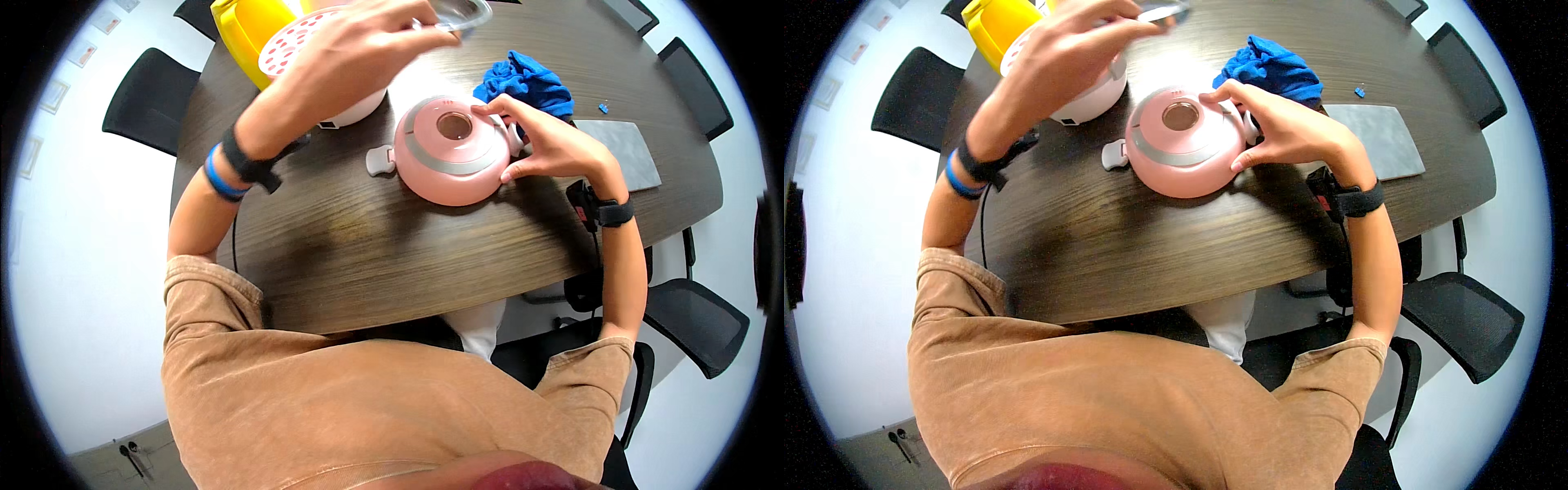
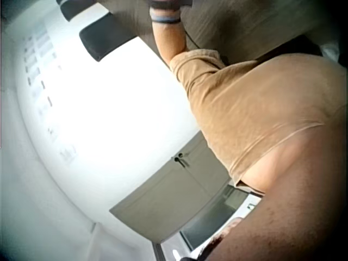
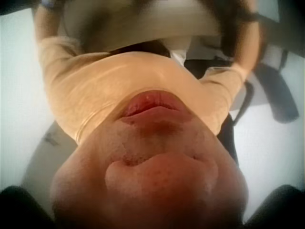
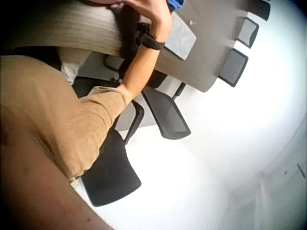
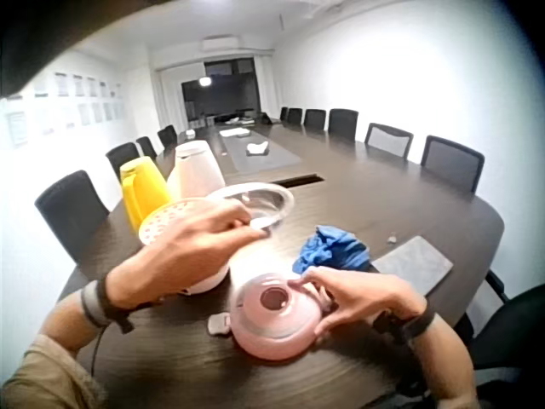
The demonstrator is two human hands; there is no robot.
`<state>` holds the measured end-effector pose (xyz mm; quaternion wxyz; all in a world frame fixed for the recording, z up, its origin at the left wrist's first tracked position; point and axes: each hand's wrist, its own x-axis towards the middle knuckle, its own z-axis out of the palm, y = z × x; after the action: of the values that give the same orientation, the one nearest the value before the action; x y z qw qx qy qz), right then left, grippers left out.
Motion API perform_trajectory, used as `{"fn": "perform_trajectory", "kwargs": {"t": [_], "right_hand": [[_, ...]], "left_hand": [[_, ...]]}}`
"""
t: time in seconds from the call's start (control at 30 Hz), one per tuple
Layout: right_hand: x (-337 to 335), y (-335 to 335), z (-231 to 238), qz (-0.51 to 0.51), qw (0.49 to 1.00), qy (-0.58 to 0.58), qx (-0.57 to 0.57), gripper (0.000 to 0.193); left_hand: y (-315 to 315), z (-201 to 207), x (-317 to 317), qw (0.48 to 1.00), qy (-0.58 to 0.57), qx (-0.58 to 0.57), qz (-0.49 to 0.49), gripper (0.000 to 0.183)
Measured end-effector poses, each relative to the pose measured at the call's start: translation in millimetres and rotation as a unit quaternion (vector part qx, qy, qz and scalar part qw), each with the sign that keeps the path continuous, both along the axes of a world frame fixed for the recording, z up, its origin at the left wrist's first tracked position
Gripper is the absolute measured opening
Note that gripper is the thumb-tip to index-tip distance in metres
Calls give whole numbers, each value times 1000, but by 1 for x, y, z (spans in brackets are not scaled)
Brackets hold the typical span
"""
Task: The person wipes the exterior of a yellow thermos, a white thermos, and a pink humidifier using a blue cloth. The person opens the lids of the white thermos and pink humidifier to wipe the interior surfaces before closing them.
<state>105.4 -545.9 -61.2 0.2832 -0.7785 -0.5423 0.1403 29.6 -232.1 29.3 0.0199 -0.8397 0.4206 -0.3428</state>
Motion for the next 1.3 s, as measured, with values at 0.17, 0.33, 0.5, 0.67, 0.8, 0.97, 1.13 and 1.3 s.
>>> {"fn": "perform_trajectory", "kwargs": {"t": [0.17,0.33,0.5,0.67,0.8,0.97,1.13,1.3], "right_hand": [[-1,-6,0,-7,1000,-2,-9,103],[-14,-13,9,-46,999,8,-17,98],[-14,-14,8,-44,999,-5,-24,102],[-16,-13,9,-46,998,3,-34,105],[-20,-13,17,-48,998,22,-34,96],[26,-33,26,-152,987,-35,48,66],[62,-29,5,-206,970,-106,-77,76],[83,-26,-13,-201,970,-112,-80,65]], "left_hand": [[-4,-61,46,998,47,31,-25,45],[1,-100,77,995,28,92,-6,33],[4,-121,85,990,79,114,29,25],[4,-125,82,996,70,3,-55,17],[-3,-105,62,973,177,-135,-59,20],[-25,-82,5,927,320,-92,-174,63],[-19,-92,-10,958,267,16,-103,106],[-16,-104,-1,963,246,-13,-108,107]]}}
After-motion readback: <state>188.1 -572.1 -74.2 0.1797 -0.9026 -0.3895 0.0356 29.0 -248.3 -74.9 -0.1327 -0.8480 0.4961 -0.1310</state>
